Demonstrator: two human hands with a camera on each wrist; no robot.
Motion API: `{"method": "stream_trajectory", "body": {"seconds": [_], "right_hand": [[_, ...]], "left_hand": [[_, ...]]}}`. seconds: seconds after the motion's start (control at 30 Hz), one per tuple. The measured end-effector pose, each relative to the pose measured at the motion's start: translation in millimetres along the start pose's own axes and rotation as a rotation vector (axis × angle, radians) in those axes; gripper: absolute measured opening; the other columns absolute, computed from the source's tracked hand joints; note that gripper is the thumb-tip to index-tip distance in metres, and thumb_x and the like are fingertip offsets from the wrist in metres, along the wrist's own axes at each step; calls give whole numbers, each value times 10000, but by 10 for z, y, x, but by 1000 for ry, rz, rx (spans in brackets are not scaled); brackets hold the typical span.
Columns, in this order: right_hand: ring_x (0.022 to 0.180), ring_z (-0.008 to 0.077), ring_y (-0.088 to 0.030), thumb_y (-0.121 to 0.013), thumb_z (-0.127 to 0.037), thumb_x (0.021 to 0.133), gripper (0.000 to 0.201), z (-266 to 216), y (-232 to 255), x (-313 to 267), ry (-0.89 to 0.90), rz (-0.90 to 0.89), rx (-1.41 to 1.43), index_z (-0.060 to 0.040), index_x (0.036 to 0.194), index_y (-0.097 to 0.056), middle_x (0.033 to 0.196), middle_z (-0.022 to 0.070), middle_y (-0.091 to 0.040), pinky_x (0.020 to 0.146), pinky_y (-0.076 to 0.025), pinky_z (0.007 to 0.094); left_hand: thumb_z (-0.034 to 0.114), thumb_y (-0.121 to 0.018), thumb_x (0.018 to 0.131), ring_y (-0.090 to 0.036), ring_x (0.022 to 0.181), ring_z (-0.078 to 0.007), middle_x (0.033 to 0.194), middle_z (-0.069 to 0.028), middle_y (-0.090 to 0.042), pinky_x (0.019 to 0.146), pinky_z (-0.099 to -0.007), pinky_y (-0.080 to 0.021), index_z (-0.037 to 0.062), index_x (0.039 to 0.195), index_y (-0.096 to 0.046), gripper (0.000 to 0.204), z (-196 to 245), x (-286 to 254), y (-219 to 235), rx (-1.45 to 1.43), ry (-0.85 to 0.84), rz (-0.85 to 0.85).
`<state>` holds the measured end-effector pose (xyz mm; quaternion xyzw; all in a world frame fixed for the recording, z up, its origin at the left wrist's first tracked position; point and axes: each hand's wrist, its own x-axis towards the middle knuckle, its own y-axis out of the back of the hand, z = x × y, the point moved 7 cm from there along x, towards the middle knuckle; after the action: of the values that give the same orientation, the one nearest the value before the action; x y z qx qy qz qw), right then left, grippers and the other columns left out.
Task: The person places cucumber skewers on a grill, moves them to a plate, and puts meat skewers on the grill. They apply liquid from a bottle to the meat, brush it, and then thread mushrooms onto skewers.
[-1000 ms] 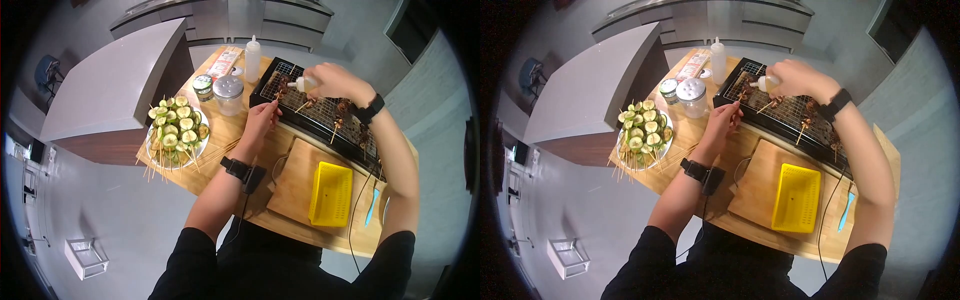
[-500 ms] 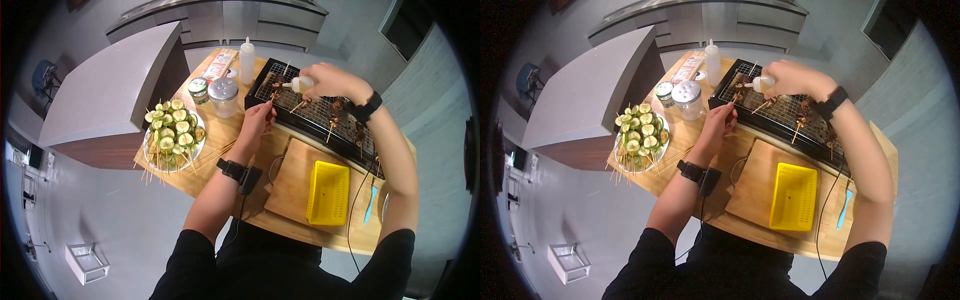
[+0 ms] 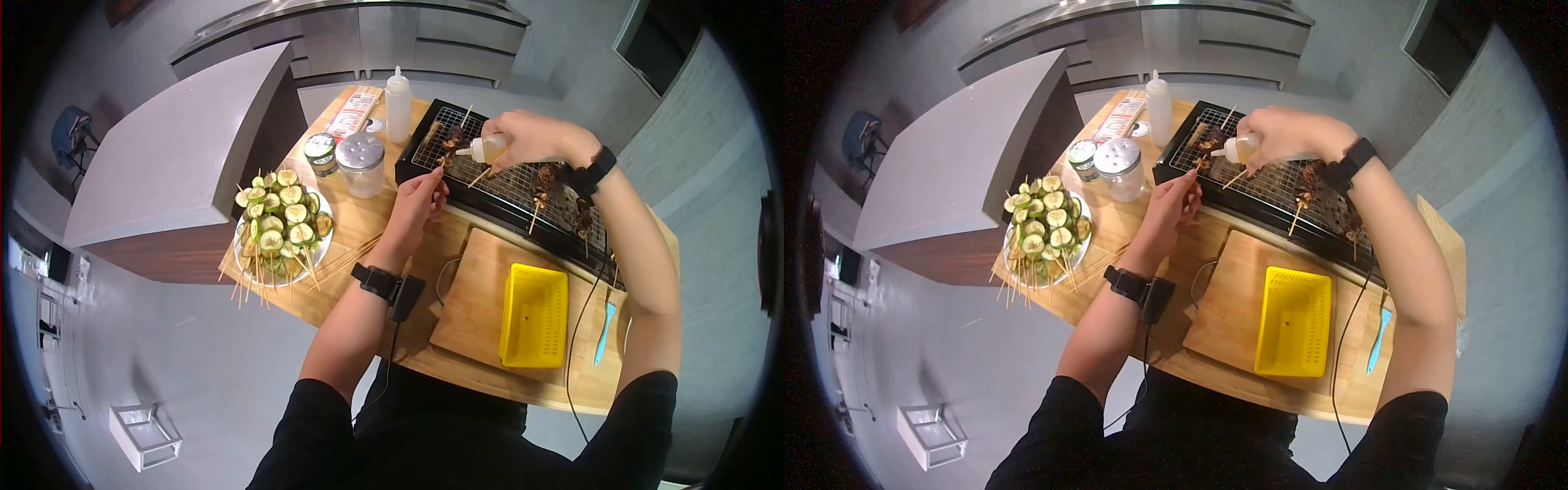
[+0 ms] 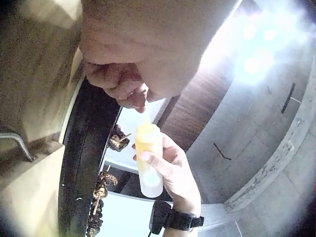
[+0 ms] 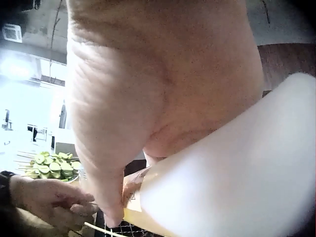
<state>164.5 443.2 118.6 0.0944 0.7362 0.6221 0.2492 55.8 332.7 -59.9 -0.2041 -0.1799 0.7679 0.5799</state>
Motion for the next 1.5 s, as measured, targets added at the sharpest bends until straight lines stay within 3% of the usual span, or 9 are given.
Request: {"method": "stream_trajectory", "body": {"seconds": [0.17, 0.37, 0.47, 0.57, 0.67, 0.77, 0.97, 1.17, 1.5], "right_hand": [[984, 377, -696, -842, -275, 768, 468, 281, 172, -62, -35, 228, -124, -38, 1145, -698, 992, 205, -737, 844, -543, 440], [964, 391, -694, -828, -265, 791, 464, 619, 249, -367, -76, 256, -73, -27, 1163, -687, 1005, 217, -738, 835, -537, 452], [922, 380, -701, -827, -260, 798, 456, 621, 236, -588, -96, 245, -62, -24, 1162, -685, 963, 208, -741, 812, -534, 445], [888, 368, -707, -825, -249, 803, 438, 612, 183, -818, -112, 230, -23, -20, 1149, -683, 927, 200, -742, 790, -533, 438], [920, 390, -709, -819, -279, 795, 442, 582, 116, -956, -119, 201, 44, -18, 1129, -696, 933, 212, -742, 812, -544, 454], [948, 400, -710, -817, -294, 787, 434, 511, 67, -1059, -101, 193, 12, -18, 1105, -710, 949, 214, -744, 828, -554, 458], [932, 395, -706, -840, -292, 778, 452, 374, -39, -1094, -25, 170, -21, -14, 1103, -693, 945, 207, -736, 804, -545, 457], [919, 393, -709, -853, -313, 750, 476, 387, -128, -1001, -43, 80, -31, -29, 1101, -705, 934, 204, -739, 805, -547, 457], [974, 392, -710, -842, -296, 741, 450, 862, -74, -700, -173, 214, -223, -38, 1091, -727, 961, 213, -746, 856, -560, 468]], "left_hand": [[475, -653, 1009, -418, 512, -25, 612, 65, -521, 483, -201, -272, 73, 801, -677, 453, -10, -68, -13, 99, 151, -32], [498, -653, 1004, -385, 496, -21, 614, 76, -518, 475, -197, -254, 70, 846, -721, 462, -143, -142, -161, 242, 290, -216], [487, -631, 1021, -396, 509, -20, 627, 74, -513, 470, -197, -249, 62, 913, -727, 450, -119, -201, -257, 310, 282, -269], [462, -600, 1046, -396, 519, -19, 647, 72, -509, 462, -199, -247, 53, 995, -710, 427, -130, -186, -350, 180, 238, -334], [493, -525, 1071, -377, 500, -25, 679, 66, -525, 445, -194, -235, 69, 1035, -684, 454, -249, -121, -405, 60, 302, -223], [474, -507, 1082, -384, 508, -36, 659, 37, -535, 447, -195, -247, 59, 1028, -677, 452, -273, -130, -492, -59, 356, -235], [367, -494, 1082, -343, 475, -48, 652, 18, -550, 429, -191, -249, 65, 958, -672, 372, -374, -43, -583, -260, 351, -174], [307, -484, 1077, -317, 473, -45, 636, 22, -523, 437, -208, -218, 44, 906, -683, 371, -292, -175, -803, 45, 228, -269], [333, -492, 1097, -334, 479, -29, 646, 35, -519, 439, -208, -205, 28, 918, -699, 410, -298, -166, -773, 115, 144, -271]]}}
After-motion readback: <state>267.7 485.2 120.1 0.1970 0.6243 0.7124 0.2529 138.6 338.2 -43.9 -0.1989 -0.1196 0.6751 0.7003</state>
